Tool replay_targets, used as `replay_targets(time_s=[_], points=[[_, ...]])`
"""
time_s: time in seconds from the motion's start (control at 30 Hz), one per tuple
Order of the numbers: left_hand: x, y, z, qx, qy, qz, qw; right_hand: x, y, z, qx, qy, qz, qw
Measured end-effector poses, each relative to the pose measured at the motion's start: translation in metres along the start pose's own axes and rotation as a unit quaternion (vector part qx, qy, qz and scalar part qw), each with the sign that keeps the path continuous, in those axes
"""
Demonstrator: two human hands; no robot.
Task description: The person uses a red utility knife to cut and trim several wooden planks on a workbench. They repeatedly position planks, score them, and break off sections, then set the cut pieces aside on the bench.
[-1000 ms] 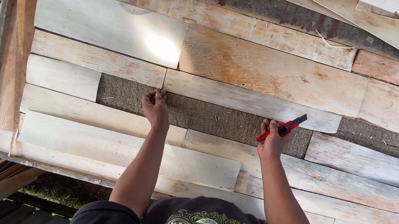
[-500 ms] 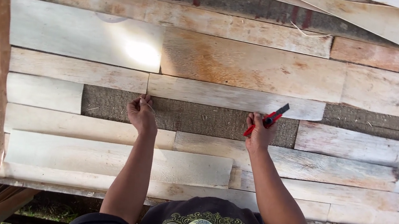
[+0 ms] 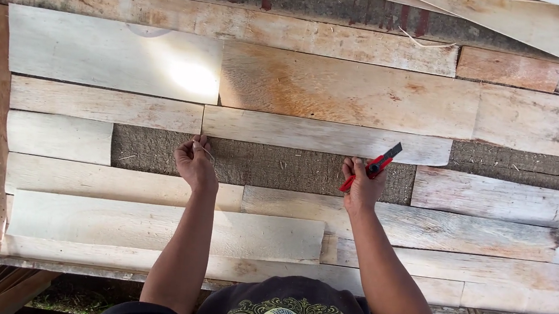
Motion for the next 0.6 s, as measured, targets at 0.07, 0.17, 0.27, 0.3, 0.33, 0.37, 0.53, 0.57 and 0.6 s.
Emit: replay_targets(time_s=[0.07, 0.17, 0.27, 0.3, 0.33, 0.37, 0.53, 0.57, 0.6], points=[[-0.001, -0.001, 0.000, 0.000, -0.003, 0.002, 1.000, -0.018, -0.015, 0.006, -0.018, 0.028, -0.009, 0.999], [-0.001, 0.002, -0.002, -0.001, -0.014, 0.004, 1.000, -0.063, -0.052, 0.029, -0.070, 0.084, -0.036, 0.993], [0.001, 0.007, 0.000, -0.005, -0.028, 0.009, 1.000, -0.113, -0.088, 0.064, -0.139, 0.113, -0.074, 0.981], [0.002, 0.009, 0.003, -0.009, -0.031, 0.008, 0.999, -0.130, -0.099, 0.077, -0.173, 0.116, -0.088, 0.974], [0.004, 0.012, 0.004, -0.009, -0.033, 0.015, 0.999, -0.142, -0.104, 0.087, -0.173, 0.113, -0.094, 0.974], [0.006, 0.016, 0.006, -0.012, -0.031, 0.016, 0.999, -0.153, -0.109, 0.098, -0.167, 0.162, -0.103, 0.967], [0.005, 0.013, 0.035, -0.006, -0.030, 0.020, 0.999, -0.161, -0.108, 0.137, -0.131, 0.261, -0.084, 0.953], [0.006, 0.016, 0.034, -0.007, -0.027, 0.016, 0.999, -0.159, -0.107, 0.139, -0.123, 0.266, -0.073, 0.953], [0.009, 0.017, 0.032, -0.005, -0.023, 0.012, 1.000, -0.155, -0.106, 0.141, -0.116, 0.270, -0.061, 0.954]])
Point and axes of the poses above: each hand's wrist, its own y-axis away from the middle knuckle, its own x-axis out of the palm, z = x × y, the point moved 6 cm from there along -y, towards the middle knuckle, and after that the axes turned 10 degrees about z, right-handed, at the moved point
